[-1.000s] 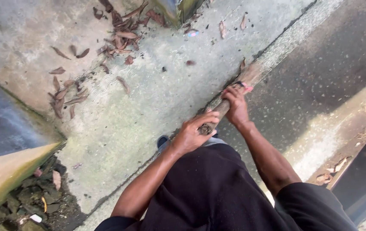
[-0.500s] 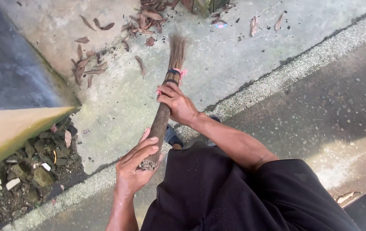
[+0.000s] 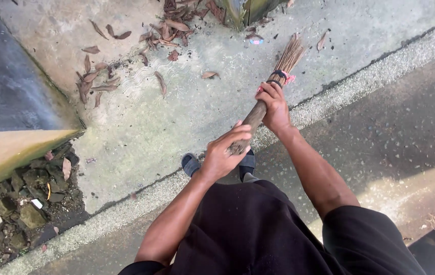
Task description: Sweeping dry leaves and debris off a concrete walkway using a broom.
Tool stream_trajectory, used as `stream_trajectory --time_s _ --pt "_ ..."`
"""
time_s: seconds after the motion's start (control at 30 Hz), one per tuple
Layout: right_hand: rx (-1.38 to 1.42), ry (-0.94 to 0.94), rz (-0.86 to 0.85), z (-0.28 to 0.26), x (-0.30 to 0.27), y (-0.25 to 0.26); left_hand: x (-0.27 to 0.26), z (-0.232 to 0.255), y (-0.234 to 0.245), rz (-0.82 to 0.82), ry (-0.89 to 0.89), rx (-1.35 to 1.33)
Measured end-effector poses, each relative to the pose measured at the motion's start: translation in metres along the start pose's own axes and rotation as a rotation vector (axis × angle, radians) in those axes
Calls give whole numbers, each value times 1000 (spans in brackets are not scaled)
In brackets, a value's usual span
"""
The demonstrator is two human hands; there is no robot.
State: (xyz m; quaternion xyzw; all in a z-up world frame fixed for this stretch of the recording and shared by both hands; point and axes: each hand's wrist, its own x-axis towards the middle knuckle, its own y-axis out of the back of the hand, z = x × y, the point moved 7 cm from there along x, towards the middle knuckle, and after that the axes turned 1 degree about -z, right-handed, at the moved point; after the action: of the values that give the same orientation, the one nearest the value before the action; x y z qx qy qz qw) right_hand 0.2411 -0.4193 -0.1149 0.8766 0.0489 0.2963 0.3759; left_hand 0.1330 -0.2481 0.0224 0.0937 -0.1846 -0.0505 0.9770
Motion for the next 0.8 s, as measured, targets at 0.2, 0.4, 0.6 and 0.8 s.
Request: stream_trajectory --time_s 0.2,0.4,0.6,0.8 --pt "258 61 -66 -17 33 -35 9 9 1 71 -3 185" --pt "180 144 -151 -110 34 35 -28 113 26 -37 2 284" --pt "87 90 -122 -35 30 38 -3 64 -9 11 16 114" --pt "199 105 -134 43 44 -34 21 -36 -33 125 65 212"
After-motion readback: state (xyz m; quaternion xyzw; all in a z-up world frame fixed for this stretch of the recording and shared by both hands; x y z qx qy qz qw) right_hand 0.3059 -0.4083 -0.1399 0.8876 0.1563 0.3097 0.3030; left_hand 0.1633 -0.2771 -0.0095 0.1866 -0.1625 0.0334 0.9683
